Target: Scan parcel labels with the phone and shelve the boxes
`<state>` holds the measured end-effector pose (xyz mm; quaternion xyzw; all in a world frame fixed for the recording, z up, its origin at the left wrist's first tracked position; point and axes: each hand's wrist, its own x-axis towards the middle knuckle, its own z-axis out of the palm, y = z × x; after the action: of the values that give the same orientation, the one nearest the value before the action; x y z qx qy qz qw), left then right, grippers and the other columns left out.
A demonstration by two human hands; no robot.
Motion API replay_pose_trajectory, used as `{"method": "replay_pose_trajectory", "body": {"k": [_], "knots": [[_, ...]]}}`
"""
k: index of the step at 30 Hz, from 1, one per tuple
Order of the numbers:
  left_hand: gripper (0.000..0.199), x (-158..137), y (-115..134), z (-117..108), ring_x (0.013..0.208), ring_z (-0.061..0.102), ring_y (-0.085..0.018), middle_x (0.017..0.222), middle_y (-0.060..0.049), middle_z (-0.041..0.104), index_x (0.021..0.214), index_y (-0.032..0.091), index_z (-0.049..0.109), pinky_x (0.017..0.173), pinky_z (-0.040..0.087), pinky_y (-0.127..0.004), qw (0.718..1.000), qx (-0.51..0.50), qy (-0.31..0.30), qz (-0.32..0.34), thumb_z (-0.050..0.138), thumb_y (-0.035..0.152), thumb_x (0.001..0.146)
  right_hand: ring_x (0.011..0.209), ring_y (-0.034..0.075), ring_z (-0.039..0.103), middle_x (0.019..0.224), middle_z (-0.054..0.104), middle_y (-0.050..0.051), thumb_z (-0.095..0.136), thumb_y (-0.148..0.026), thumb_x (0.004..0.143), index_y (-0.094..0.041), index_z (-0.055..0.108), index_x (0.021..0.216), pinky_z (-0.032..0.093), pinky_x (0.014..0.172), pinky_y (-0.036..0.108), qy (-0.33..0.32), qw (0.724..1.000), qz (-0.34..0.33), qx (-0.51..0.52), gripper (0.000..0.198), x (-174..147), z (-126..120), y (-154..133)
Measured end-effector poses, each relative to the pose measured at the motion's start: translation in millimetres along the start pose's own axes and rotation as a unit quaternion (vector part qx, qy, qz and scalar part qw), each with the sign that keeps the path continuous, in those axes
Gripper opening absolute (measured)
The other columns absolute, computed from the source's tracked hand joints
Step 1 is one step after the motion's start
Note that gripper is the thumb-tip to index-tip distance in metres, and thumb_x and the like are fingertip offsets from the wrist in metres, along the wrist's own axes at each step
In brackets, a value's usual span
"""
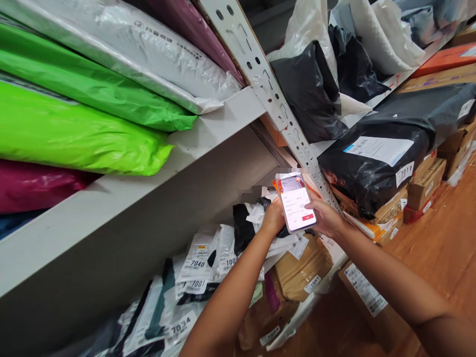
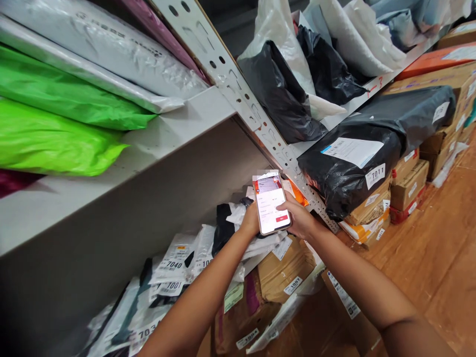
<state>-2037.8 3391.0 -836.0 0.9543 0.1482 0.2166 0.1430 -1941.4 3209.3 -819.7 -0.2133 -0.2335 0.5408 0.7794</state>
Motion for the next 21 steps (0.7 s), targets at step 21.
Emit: {"method": "replay_pose_trajectory", "body": {"k": [21], "knots": [[0.049,-80.3,-5.3,-57.1,0.113,0.061,-0.032,0.122,-0.018,0.064,0.125,0.007,0.067,0.105,0.049,-0.045,0.961,0.137,0.121,-0.206,0.052,0.035,0.089,0.097,0.026,0.074,0.115,0.077,0.002,0.071,-0.008,0.056,-0.032,0.054,0.135,0.06,0.078,0.036,-0.053,0.995,0.011,-0.085,0.085,-36.6,-21.9,-4.7]]}}
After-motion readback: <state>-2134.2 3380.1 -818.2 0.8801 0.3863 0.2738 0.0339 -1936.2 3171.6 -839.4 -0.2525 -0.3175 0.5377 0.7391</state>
